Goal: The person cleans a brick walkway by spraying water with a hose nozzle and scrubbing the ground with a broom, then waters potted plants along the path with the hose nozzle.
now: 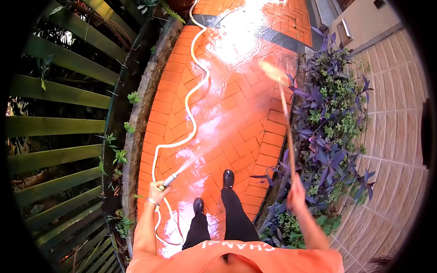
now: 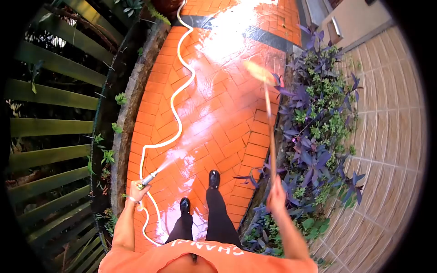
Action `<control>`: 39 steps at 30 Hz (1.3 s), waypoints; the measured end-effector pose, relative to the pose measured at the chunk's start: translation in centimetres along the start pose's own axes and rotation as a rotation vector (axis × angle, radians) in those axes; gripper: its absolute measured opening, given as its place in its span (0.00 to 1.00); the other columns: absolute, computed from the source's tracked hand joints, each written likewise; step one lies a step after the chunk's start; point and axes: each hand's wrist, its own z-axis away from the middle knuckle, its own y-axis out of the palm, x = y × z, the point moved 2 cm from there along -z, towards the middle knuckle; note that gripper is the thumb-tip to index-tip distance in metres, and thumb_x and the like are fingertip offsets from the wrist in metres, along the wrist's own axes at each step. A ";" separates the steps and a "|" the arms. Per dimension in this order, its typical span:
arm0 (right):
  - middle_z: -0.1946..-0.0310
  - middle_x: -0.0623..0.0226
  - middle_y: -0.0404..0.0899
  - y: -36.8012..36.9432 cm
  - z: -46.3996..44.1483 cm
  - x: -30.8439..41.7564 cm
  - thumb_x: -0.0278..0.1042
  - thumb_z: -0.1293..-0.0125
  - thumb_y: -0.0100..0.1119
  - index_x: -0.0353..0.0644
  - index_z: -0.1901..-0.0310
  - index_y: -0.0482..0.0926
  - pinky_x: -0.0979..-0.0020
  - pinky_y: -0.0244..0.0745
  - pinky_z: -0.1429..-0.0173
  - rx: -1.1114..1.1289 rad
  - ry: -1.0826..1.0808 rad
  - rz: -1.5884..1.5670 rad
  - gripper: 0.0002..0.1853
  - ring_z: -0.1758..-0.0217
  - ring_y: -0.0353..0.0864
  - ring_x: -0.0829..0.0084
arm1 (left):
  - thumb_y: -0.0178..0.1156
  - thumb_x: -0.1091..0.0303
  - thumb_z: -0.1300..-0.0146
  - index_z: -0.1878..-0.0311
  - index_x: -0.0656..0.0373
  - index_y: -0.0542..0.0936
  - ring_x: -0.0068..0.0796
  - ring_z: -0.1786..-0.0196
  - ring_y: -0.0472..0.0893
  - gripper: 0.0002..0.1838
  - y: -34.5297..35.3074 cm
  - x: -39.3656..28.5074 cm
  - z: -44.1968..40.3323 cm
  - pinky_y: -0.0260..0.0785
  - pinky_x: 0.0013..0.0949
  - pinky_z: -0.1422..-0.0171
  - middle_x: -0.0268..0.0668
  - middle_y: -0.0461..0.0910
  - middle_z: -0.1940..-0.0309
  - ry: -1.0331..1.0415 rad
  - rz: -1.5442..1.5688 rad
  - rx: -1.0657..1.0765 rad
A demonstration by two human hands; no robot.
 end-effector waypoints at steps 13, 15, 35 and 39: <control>0.84 0.74 0.65 6.4 -17.3 6.8 0.44 0.28 0.43 0.51 0.45 0.72 0.74 0.58 0.86 0.001 0.113 0.121 0.15 0.88 0.62 0.79 | 0.66 0.69 0.48 0.77 0.62 0.79 0.14 0.82 0.67 0.09 2.6 -3.8 -4.5 0.58 0.25 0.78 0.27 0.70 0.87 0.299 -0.050 0.047; 0.85 0.76 0.64 7.4 -14.6 10.7 0.44 0.27 0.43 0.51 0.41 0.69 0.75 0.57 0.86 -0.039 0.038 0.061 0.17 0.88 0.60 0.81 | 0.66 0.68 0.48 0.79 0.61 0.78 0.15 0.84 0.70 0.10 1.2 -3.4 -5.0 0.60 0.25 0.80 0.28 0.71 0.88 0.245 0.044 0.013; 0.87 0.71 0.63 14.1 -1.7 5.5 0.34 0.28 0.39 0.47 0.40 0.65 0.72 0.57 0.92 0.128 -0.075 0.355 0.17 0.94 0.60 0.79 | 0.67 0.64 0.46 0.86 0.58 0.72 0.17 0.89 0.67 0.18 -15.4 15.9 0.9 0.58 0.27 0.86 0.29 0.70 0.90 -0.109 -0.006 -0.508; 0.74 0.60 0.73 11.4 11.7 0.5 0.28 0.33 0.42 0.35 0.33 0.58 0.69 0.67 0.71 0.089 -0.454 0.695 0.26 0.77 0.68 0.70 | 0.67 0.63 0.46 0.86 0.58 0.73 0.16 0.88 0.67 0.18 -17.1 18.7 4.7 0.58 0.26 0.86 0.27 0.67 0.91 -0.167 0.058 -0.568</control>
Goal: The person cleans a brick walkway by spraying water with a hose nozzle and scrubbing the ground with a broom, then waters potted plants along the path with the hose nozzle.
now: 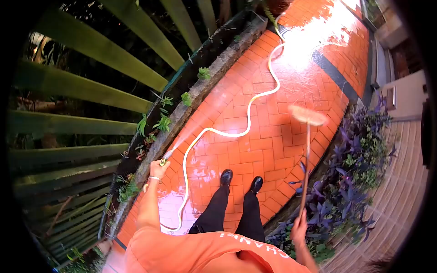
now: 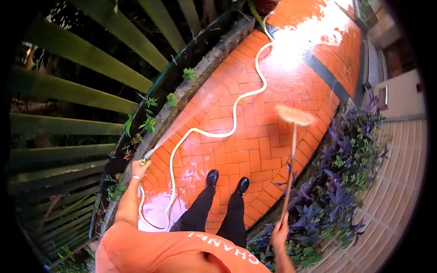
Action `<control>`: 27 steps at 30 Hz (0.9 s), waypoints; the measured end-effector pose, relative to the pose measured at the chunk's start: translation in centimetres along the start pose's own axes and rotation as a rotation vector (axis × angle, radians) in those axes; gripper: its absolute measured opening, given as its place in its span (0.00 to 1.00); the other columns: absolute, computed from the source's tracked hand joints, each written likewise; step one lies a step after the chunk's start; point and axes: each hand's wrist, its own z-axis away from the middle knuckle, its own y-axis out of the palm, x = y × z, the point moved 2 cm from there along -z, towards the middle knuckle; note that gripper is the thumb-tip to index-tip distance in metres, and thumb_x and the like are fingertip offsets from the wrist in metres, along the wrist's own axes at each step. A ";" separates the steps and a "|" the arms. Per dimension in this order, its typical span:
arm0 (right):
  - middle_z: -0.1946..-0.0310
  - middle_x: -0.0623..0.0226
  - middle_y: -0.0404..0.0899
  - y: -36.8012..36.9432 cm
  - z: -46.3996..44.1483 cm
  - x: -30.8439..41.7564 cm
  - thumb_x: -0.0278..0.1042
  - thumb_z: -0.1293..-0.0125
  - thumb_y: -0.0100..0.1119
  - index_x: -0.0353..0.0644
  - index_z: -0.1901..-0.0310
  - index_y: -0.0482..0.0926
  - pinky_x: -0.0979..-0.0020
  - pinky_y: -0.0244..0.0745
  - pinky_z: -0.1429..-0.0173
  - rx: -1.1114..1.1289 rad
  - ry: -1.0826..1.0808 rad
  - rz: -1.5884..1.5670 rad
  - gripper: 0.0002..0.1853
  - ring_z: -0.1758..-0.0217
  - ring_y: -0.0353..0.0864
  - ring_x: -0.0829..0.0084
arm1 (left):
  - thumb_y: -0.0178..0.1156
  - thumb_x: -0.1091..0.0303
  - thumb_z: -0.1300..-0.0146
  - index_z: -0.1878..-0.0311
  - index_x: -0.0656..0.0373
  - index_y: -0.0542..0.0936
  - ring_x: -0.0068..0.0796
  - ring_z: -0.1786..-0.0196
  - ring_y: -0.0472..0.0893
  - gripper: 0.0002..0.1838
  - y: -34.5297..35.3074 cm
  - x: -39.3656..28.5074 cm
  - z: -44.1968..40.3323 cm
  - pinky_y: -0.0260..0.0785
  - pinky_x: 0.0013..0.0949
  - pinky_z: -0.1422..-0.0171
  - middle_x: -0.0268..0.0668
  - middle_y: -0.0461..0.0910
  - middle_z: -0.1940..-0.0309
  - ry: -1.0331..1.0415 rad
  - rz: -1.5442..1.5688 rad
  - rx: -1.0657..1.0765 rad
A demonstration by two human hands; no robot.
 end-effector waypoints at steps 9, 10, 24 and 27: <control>0.83 0.71 0.68 8.7 -2.3 4.6 0.33 0.31 0.44 0.44 0.34 0.61 0.76 0.61 0.84 0.320 0.390 -0.395 0.24 0.88 0.64 0.78 | 0.68 0.62 0.48 0.86 0.60 0.70 0.17 0.84 0.61 0.20 1.4 -6.4 0.0 0.53 0.30 0.80 0.25 0.63 0.90 0.184 0.017 0.090; 0.85 0.73 0.64 9.5 -6.0 7.2 0.34 0.30 0.43 0.46 0.34 0.61 0.75 0.59 0.86 0.309 0.418 -0.430 0.23 0.90 0.61 0.79 | 0.68 0.62 0.47 0.86 0.60 0.71 0.17 0.86 0.63 0.20 1.5 -5.0 -0.2 0.55 0.29 0.81 0.26 0.65 0.90 0.122 0.058 0.098; 0.78 0.58 0.75 8.2 3.1 4.4 0.30 0.35 0.46 0.37 0.35 0.61 0.66 0.69 0.74 0.266 0.021 0.037 0.26 0.80 0.74 0.63 | 0.69 0.60 0.50 0.75 0.63 0.81 0.17 0.80 0.66 0.14 -3.8 -0.6 -1.1 0.62 0.32 0.75 0.32 0.68 0.89 -0.136 0.006 0.020; 0.87 0.72 0.63 9.5 -2.6 11.3 0.34 0.32 0.46 0.43 0.36 0.61 0.72 0.62 0.88 0.372 0.436 -0.413 0.24 0.91 0.65 0.76 | 0.68 0.62 0.49 0.75 0.63 0.81 0.17 0.81 0.66 0.13 -1.6 -3.3 -2.2 0.61 0.30 0.75 0.30 0.67 0.90 0.078 -0.007 0.074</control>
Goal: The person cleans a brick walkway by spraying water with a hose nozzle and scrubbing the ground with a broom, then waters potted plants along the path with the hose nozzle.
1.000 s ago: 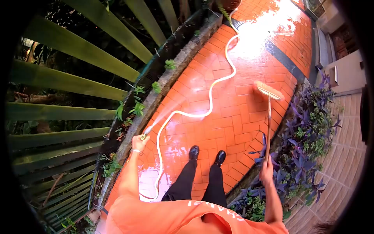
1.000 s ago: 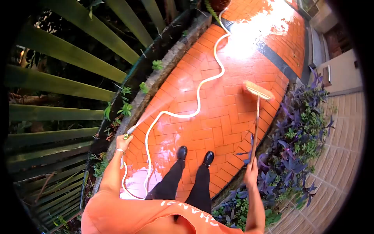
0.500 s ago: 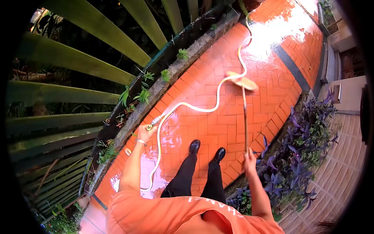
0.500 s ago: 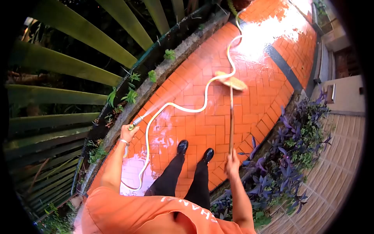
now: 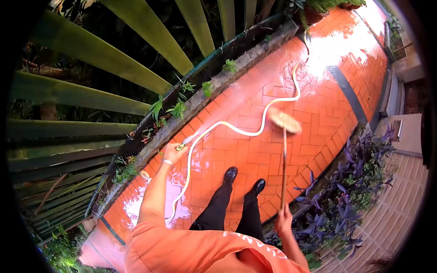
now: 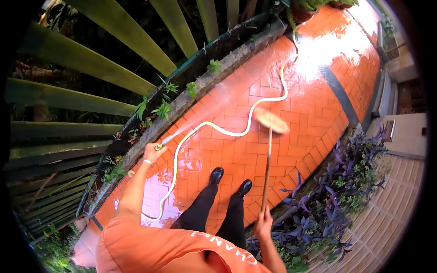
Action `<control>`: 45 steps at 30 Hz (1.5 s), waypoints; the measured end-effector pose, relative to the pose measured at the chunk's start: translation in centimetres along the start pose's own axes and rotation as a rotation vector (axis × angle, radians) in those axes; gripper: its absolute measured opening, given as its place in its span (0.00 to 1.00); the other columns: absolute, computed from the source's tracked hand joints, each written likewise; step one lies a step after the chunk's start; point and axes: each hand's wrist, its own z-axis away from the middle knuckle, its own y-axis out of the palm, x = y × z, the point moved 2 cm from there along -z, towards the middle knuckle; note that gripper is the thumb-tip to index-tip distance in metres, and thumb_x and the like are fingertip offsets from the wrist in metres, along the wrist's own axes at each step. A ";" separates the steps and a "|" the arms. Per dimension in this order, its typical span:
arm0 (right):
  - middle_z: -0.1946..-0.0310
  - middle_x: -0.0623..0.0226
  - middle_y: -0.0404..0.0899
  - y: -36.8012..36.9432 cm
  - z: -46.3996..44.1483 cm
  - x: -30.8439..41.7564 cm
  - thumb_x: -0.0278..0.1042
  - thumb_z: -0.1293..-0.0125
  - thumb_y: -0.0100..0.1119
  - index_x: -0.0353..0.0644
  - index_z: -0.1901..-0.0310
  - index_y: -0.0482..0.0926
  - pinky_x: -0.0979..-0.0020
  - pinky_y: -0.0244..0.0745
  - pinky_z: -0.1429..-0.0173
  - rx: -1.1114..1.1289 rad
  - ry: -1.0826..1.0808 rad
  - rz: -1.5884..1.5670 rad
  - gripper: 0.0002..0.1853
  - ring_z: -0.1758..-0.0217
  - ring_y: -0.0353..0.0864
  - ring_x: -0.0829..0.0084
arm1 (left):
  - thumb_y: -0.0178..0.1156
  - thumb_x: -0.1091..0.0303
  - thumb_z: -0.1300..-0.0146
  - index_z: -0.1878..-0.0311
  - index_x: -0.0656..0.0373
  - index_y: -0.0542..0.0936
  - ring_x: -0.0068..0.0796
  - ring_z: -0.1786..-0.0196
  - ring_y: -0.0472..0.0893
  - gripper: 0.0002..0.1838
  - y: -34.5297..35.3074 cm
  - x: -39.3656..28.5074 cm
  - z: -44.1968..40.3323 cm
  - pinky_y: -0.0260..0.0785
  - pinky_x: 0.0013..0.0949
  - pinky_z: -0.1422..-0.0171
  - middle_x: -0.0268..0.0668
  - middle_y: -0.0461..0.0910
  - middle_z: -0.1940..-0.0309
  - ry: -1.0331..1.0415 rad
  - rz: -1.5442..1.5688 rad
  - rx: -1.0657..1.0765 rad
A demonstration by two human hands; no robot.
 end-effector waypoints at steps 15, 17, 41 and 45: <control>0.67 0.45 0.77 -2.0 2.7 -6.5 0.28 0.37 0.48 0.40 0.35 0.61 0.62 0.73 0.62 -0.163 -0.281 0.567 0.27 0.70 0.78 0.54 | 0.68 0.58 0.50 0.77 0.62 0.80 0.19 0.83 0.67 0.15 -2.8 5.2 0.1 0.62 0.33 0.76 0.34 0.70 0.88 -0.141 -0.023 -0.011; 0.72 0.55 0.75 -0.8 1.2 -7.9 0.29 0.37 0.48 0.41 0.35 0.61 0.66 0.71 0.68 -0.140 -0.159 0.447 0.27 0.75 0.75 0.61 | 0.68 0.57 0.50 0.76 0.62 0.80 0.20 0.82 0.67 0.16 -1.0 2.9 -0.4 0.63 0.33 0.75 0.35 0.70 0.88 -0.044 -0.014 -0.013; 0.87 0.72 0.62 -1.7 1.3 1.1 0.40 0.28 0.46 0.47 0.51 0.70 0.74 0.56 0.90 0.006 0.300 -0.193 0.10 0.90 0.60 0.80 | 0.69 0.49 0.55 0.73 0.60 0.84 0.29 0.79 0.77 0.20 -3.3 11.4 6.6 0.68 0.37 0.70 0.42 0.78 0.85 -0.421 -0.079 -0.114; 0.87 0.72 0.62 -1.3 1.0 0.5 0.41 0.28 0.45 0.47 0.57 0.69 0.74 0.54 0.90 0.028 0.274 -0.150 0.08 0.90 0.60 0.79 | 0.69 0.49 0.54 0.73 0.61 0.85 0.25 0.78 0.78 0.20 -2.1 16.4 7.9 0.68 0.37 0.71 0.40 0.78 0.85 -0.399 0.105 -0.192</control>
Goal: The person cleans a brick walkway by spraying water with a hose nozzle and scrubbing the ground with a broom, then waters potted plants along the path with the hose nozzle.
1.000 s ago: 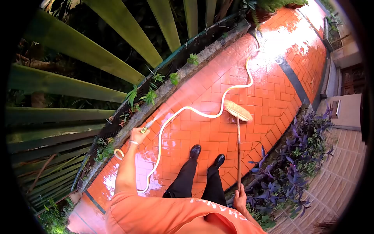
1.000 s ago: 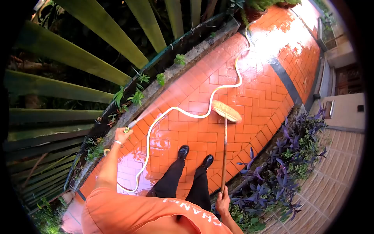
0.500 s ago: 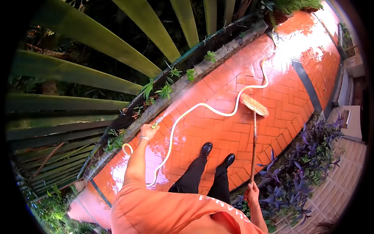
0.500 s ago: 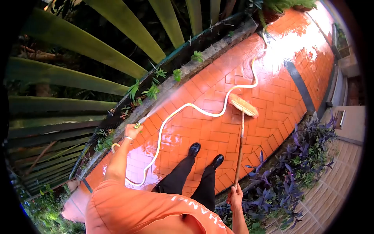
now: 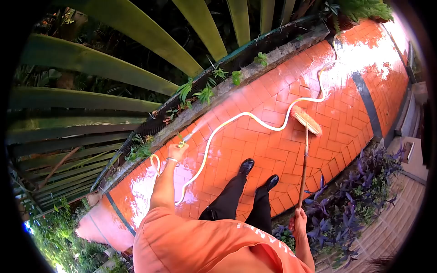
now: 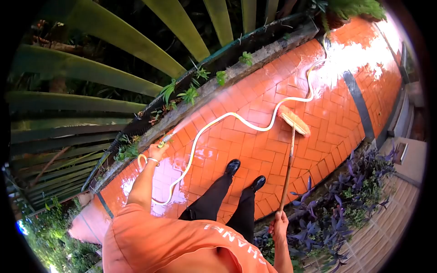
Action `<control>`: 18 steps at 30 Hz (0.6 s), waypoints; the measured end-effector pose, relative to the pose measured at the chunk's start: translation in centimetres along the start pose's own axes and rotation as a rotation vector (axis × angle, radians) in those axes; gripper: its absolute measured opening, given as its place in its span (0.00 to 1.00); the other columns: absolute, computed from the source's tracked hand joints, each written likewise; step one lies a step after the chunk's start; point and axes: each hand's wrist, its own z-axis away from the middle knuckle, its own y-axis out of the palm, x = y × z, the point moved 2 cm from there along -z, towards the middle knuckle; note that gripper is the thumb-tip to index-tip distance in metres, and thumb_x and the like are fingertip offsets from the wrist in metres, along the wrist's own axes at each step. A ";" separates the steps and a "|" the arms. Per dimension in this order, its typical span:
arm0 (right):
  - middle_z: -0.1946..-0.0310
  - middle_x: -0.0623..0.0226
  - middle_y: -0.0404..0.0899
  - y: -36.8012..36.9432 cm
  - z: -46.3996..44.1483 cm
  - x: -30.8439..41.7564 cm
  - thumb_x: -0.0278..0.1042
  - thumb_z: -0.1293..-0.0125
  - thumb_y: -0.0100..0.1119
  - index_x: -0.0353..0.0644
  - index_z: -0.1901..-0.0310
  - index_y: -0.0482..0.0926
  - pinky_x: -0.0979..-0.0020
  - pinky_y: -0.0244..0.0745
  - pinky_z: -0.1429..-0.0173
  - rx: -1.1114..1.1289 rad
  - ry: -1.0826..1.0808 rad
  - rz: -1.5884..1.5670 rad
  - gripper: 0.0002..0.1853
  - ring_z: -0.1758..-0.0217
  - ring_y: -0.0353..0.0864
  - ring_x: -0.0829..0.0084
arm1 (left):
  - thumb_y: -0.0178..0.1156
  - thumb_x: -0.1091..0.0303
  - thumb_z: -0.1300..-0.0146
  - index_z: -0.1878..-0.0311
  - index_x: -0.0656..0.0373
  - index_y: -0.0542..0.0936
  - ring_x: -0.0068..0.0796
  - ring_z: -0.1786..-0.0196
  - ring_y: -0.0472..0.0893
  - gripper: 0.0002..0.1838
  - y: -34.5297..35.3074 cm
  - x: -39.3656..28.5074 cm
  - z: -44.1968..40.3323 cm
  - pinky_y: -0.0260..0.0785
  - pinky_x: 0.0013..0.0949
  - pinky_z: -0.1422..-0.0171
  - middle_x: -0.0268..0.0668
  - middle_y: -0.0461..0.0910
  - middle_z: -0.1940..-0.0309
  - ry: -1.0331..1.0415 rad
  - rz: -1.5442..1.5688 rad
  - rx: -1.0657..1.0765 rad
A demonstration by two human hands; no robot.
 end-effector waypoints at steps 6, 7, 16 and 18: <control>0.88 0.73 0.60 -0.1 0.0 0.7 0.42 0.29 0.46 0.51 0.55 0.69 0.76 0.52 0.90 -0.030 0.027 0.051 0.08 0.91 0.58 0.80 | 0.68 0.51 0.52 0.74 0.62 0.83 0.23 0.78 0.78 0.20 -2.0 1.1 2.8 0.68 0.35 0.72 0.38 0.77 0.86 -0.204 -0.060 0.037; 0.88 0.73 0.60 0.0 -0.3 0.5 0.42 0.29 0.46 0.51 0.55 0.69 0.76 0.52 0.90 -0.025 0.030 0.053 0.08 0.91 0.58 0.80 | 0.68 0.51 0.52 0.74 0.62 0.83 0.23 0.78 0.78 0.20 -1.6 -0.3 2.9 0.68 0.35 0.72 0.38 0.77 0.86 -0.208 -0.063 0.033; 0.89 0.72 0.59 -1.2 -1.0 0.8 0.42 0.29 0.45 0.50 0.56 0.68 0.75 0.52 0.91 -0.005 -0.004 0.087 0.08 0.92 0.57 0.78 | 0.68 0.51 0.51 0.70 0.63 0.84 0.23 0.78 0.78 0.20 -1.7 3.1 4.5 0.70 0.33 0.72 0.38 0.80 0.82 -0.243 -0.052 0.061; 0.89 0.72 0.59 -0.9 -1.4 0.5 0.42 0.29 0.45 0.49 0.55 0.68 0.74 0.53 0.91 -0.025 -0.019 0.152 0.08 0.92 0.58 0.78 | 0.69 0.55 0.50 0.68 0.61 0.85 0.21 0.76 0.79 0.17 -1.4 2.4 4.3 0.70 0.33 0.70 0.38 0.81 0.80 -0.252 0.007 0.093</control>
